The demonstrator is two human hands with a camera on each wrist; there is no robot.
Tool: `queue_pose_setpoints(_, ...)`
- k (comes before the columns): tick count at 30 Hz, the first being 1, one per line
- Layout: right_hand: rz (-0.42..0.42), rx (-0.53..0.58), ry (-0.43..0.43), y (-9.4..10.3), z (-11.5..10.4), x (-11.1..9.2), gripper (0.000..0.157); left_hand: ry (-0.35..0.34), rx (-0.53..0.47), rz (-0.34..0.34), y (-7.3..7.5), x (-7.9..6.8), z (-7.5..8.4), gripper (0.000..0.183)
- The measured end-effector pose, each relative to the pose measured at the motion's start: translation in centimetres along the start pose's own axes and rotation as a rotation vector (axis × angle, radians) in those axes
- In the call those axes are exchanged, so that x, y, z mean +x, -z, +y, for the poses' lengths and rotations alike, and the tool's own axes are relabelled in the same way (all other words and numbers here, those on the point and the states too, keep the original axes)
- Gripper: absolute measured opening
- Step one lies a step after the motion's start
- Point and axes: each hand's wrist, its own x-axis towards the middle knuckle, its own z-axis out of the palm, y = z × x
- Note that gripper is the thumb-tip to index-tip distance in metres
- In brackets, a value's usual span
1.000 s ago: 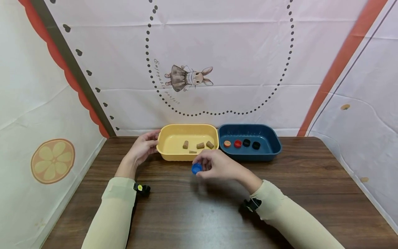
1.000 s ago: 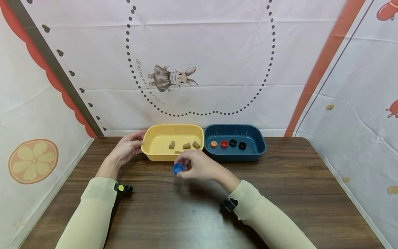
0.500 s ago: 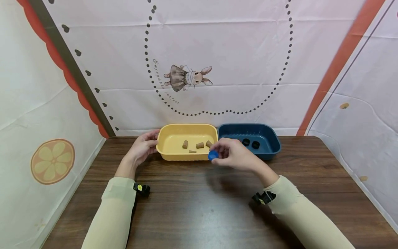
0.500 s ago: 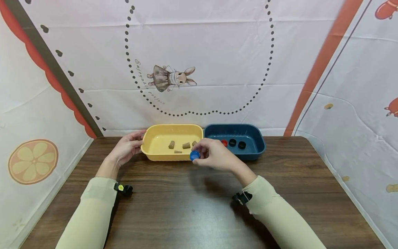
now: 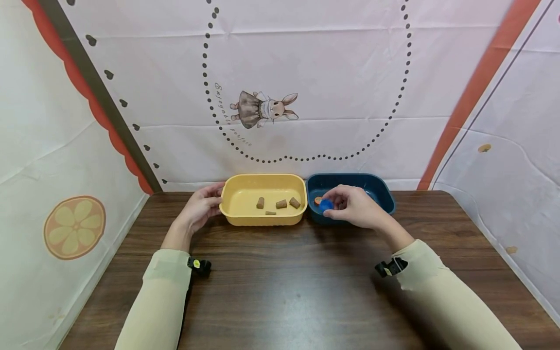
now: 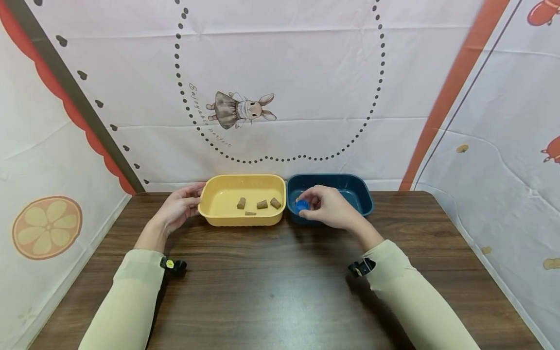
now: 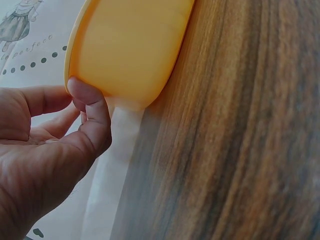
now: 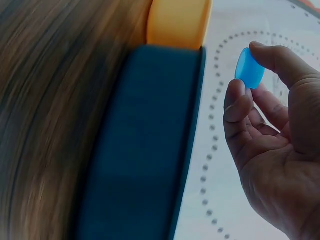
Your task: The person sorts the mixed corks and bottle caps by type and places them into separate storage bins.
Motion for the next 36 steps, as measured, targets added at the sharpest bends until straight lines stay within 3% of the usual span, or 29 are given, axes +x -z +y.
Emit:
queue_pose_setpoints(8, 0.020, -0.023, -0.101, 1.6, 2.7, -0.4, 0.033, 0.003, -0.003, 0.001, 0.0, -0.1, -0.1, 0.059)
queue_pose_setpoints(17, 0.003, -0.075, -0.155, 2.8, 5.4, -0.6, 0.035, 0.003, -0.013, -0.002, 0.0, -0.1, -0.2, 0.059)
queue_pose_setpoints(36, -0.131, -0.137, -0.218, 2.3, 7.4, 0.9, 0.033, 0.000, -0.016, 0.002, -0.1, -0.2, -0.3, 0.059)
